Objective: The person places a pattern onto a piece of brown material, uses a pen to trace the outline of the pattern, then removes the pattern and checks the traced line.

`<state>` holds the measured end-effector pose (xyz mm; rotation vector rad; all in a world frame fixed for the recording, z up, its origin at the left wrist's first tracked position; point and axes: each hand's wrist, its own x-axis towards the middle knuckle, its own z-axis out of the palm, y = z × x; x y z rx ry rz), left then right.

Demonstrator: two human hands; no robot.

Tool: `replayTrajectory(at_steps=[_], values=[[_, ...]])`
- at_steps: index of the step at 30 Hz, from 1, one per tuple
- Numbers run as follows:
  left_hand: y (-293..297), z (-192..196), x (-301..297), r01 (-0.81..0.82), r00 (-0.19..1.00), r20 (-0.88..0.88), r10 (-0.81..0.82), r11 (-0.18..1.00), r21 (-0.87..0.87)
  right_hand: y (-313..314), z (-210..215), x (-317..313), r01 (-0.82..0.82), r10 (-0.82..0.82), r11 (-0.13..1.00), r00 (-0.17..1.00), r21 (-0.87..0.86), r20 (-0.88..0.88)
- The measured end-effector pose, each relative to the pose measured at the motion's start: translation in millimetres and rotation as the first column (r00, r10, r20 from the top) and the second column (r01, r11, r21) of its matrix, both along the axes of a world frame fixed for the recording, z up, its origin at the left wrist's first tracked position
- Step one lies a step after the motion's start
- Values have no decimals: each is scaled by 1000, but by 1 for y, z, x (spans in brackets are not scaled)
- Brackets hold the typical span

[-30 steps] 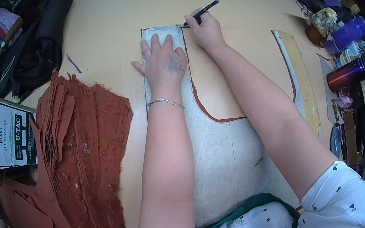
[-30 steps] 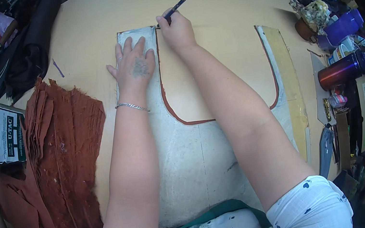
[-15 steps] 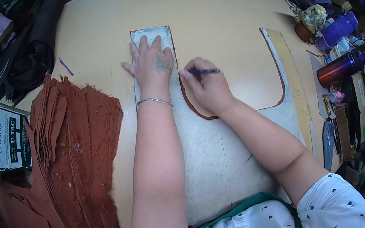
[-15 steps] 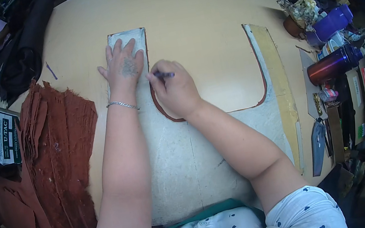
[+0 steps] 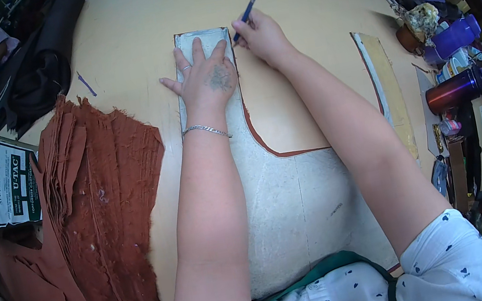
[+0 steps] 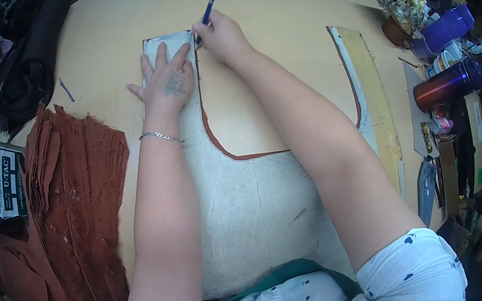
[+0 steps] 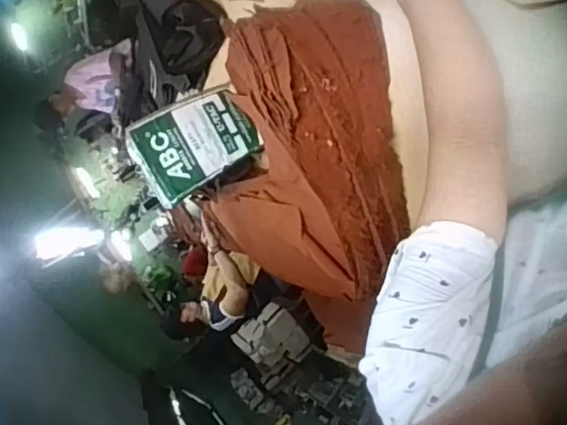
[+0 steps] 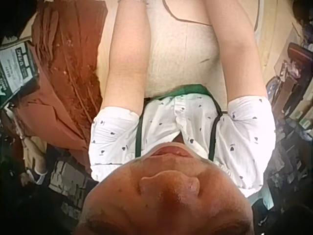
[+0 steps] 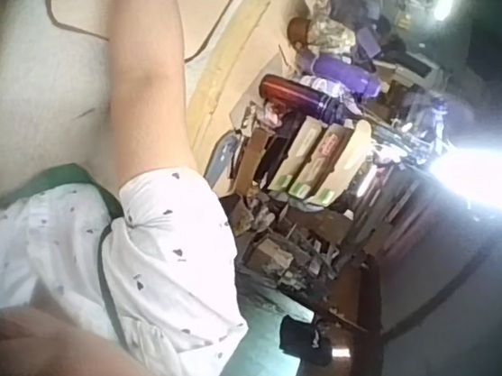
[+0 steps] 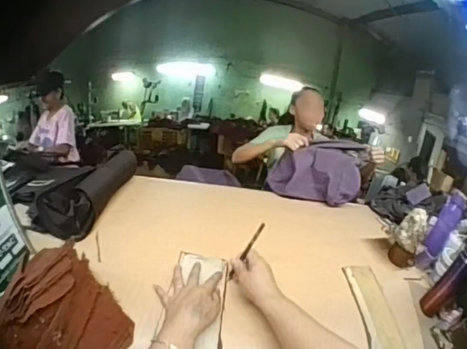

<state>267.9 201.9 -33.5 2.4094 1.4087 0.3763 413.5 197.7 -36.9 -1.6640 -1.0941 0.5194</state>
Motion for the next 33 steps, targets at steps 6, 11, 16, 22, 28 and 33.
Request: replayTrajectory(at_steps=[6,11,16,22,28,33], values=[[0,-6,-3,-19,999,35,19,1000,2,-17,-2,-23,125,-136,991,950,54,280],[-1,-7,-3,-64,984,175,40,989,132,-122,5,-87,-3,-17,996,976,94,217],[7,-6,-21,-92,918,391,65,994,50,-141,0,-101,-1,1,997,1000,82,-4],[-86,17,-73,232,955,173,-239,971,61,-144,-9,-82,34,-46,984,997,176,62],[-118,25,-91,142,979,-147,-141,990,-7,-154,2,-96,-22,4,989,992,149,125],[-117,21,-94,154,978,-141,-152,988,3,-175,5,-95,-119,115,992,988,35,106]])
